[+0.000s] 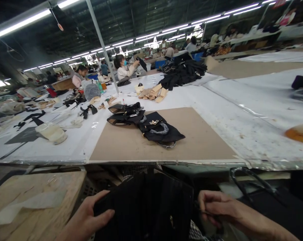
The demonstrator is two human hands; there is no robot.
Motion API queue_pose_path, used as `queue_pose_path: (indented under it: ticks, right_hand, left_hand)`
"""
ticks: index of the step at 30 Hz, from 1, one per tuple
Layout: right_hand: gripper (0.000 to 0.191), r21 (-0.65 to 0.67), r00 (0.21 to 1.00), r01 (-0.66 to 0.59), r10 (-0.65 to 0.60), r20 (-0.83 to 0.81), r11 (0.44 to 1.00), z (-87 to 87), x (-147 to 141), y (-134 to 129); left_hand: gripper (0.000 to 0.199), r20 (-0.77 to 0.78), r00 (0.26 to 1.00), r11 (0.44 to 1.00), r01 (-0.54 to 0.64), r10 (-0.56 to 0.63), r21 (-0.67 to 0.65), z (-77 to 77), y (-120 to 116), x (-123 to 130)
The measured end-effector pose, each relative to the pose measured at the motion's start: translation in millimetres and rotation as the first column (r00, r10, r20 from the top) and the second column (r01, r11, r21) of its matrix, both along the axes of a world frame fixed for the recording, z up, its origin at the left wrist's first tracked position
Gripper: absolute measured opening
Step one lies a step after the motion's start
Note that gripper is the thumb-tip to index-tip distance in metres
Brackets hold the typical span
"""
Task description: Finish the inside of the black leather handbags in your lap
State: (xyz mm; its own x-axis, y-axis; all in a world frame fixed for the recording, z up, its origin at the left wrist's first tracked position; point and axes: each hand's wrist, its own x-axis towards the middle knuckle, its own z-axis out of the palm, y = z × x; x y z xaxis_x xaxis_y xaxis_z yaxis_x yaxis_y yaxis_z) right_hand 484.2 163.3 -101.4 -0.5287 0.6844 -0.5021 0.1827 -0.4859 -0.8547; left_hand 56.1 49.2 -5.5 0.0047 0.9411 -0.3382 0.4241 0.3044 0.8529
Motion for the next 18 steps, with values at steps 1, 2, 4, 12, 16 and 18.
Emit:
queue_pose_path:
  ticks: [1,2,4,12,16,18]
  right_hand:
    - [0.030,0.072,0.998,-0.054,0.053,0.019,0.996,4.2,-6.8,8.6]
    - [0.028,0.153,0.994,-0.104,0.097,0.054,0.983,10.6,-13.0,18.4]
    - [0.027,0.336,0.989,-0.110,0.070,0.129,0.936,29.4,-26.2,39.5]
    - [0.019,0.698,0.835,-0.505,0.491,0.248,0.507,82.5,-159.5,89.6]
    - [0.016,0.703,0.737,-0.590,0.620,0.268,0.398,56.6,-213.5,102.6]
    - [0.016,0.682,0.706,-0.620,0.654,0.270,0.388,44.7,-223.7,106.2]
  left_hand:
    - [0.028,-0.023,1.000,1.000,-0.004,0.004,0.003,-5.8,0.2,2.9]
    - [0.028,-0.048,0.999,1.000,-0.011,0.011,0.015,-11.0,0.8,4.2]
    - [0.028,-0.100,0.995,0.999,-0.018,0.023,0.051,-17.9,2.2,2.6]
    - [0.028,-0.203,0.979,0.993,0.050,-0.028,0.107,-20.1,11.1,-9.5]
    - [0.028,-0.194,0.981,0.990,0.009,0.018,0.139,-23.3,9.8,-14.3]
    - [0.027,-0.186,0.982,0.993,-0.004,0.026,0.120,-23.9,8.3,-18.4]
